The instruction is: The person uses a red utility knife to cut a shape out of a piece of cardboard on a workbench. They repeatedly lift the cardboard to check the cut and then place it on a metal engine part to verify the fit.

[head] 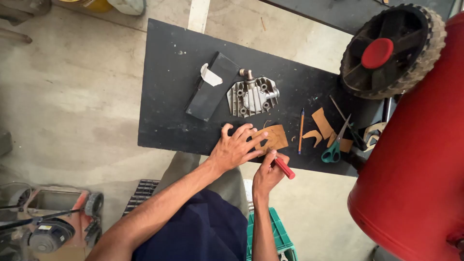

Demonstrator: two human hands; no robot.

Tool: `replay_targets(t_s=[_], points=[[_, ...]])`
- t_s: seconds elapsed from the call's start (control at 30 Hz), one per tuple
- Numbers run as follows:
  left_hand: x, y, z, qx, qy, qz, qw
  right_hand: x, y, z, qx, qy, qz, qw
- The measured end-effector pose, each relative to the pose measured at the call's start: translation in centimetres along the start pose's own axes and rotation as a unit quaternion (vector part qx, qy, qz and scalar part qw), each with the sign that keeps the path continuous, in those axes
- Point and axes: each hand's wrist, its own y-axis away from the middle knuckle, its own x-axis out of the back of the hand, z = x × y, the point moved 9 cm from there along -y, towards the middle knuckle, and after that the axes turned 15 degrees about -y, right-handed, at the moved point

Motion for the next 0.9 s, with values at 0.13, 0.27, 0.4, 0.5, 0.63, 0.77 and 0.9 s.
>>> replay_targets(t_s=[0.13,0.27,0.4,0.5,0.63,0.77,0.9], points=[[0.0,0.0,0.0,0.001,0.0,0.002,1.0,0.5,0.1,1.6,-0.004,0.005,-0.003,1.0],[0.0,0.0,0.0,0.004,0.002,0.005,1.0,0.2,0.2,0.6,-0.009,0.005,-0.006,1.0],[0.3,-0.1,0.0,0.003,-0.005,0.005,1.0,0.0,0.3,-0.6,-0.013,0.02,-0.001,1.0],[0.1,0.0,0.0,0.003,0.002,0.004,1.0,0.3,0.3,0.4,-0.014,0.023,0.004,1.0],[-0.2,0.2,0.0,0.001,0.004,0.0,1.0,0.3,0.2,0.5,-0.01,0.022,0.006,1.0],[-0.2,0.2,0.1,0.0,0.0,-0.003,1.0,0.3,0.2,0.7,-0.003,0.018,0.001,1.0],[-0.3,0.2,0.0,0.002,0.005,-0.004,1.0,0.1,0.2,0.3,0.005,0.014,-0.007,1.0]])
